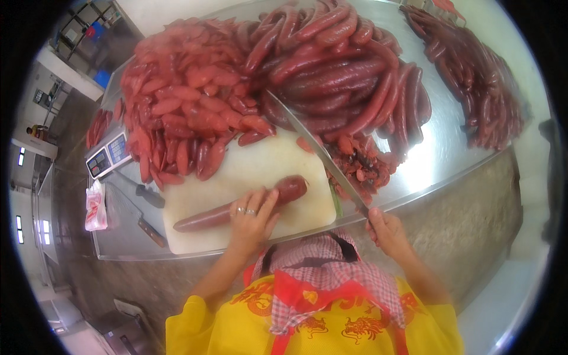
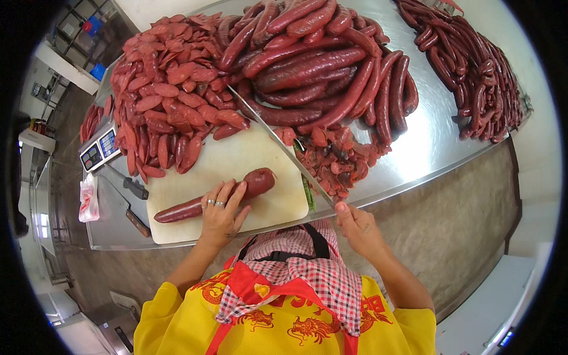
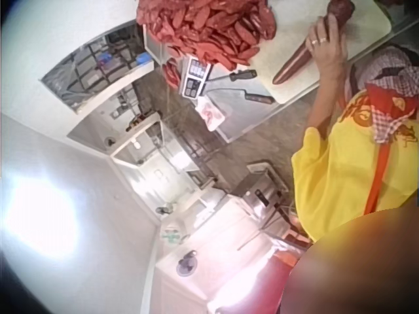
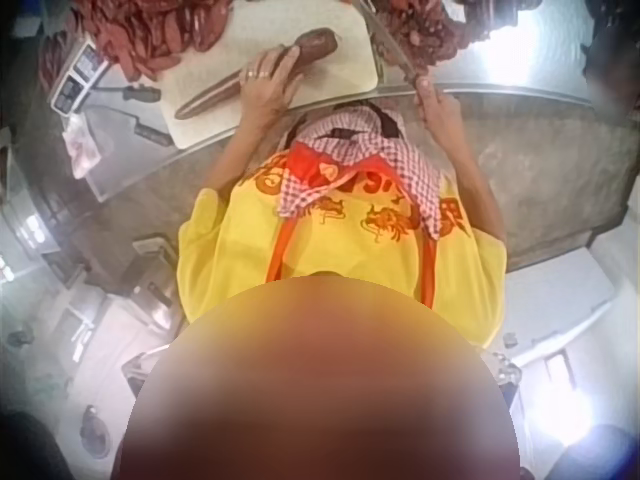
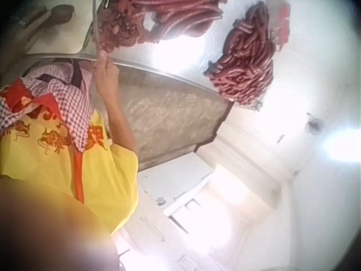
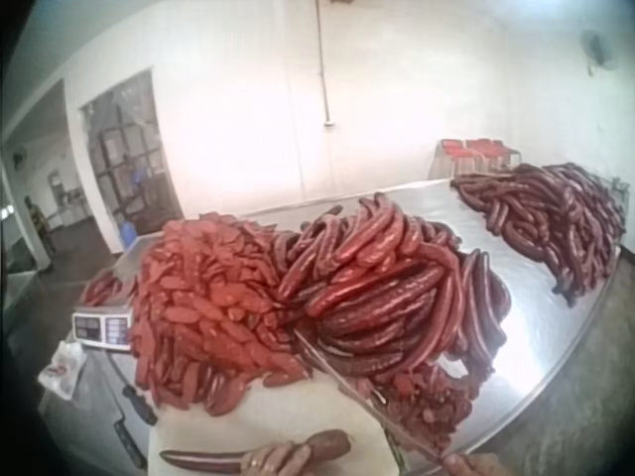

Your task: The person slices elongated red meat pieces on a white cutting board using a knife. Sliced pieces are moved to a pile on the metal table while whole pieces remain nearby. The person repeatedly picks, slices, and transfers the meat throughout the clip.

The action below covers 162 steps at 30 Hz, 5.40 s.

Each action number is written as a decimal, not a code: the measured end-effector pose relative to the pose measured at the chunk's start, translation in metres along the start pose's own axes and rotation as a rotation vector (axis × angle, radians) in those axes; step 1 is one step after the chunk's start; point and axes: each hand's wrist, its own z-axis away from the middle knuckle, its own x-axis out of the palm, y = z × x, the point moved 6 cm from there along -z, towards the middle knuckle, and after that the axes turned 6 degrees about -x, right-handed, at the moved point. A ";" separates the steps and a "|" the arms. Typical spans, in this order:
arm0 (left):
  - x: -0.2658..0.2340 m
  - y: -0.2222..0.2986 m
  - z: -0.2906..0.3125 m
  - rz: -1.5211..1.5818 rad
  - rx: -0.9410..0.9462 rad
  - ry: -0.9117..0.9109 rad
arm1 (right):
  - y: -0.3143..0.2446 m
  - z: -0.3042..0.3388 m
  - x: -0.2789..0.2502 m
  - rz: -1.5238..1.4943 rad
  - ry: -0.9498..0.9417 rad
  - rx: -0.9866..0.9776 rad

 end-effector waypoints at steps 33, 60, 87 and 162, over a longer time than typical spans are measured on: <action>-0.014 -0.108 -0.024 -0.044 -0.044 -0.388 | -0.048 -0.020 -0.019 0.379 -0.185 -0.137; 0.005 -0.004 0.006 0.184 -0.014 0.187 | -0.039 -0.023 -0.020 0.770 -0.337 -0.229; 0.003 -0.006 0.003 0.262 -0.130 0.208 | -0.053 0.001 -0.015 0.887 -0.385 -0.277; -0.017 -0.059 0.036 0.312 -0.197 0.249 | -0.054 0.025 0.047 0.763 -0.509 -0.329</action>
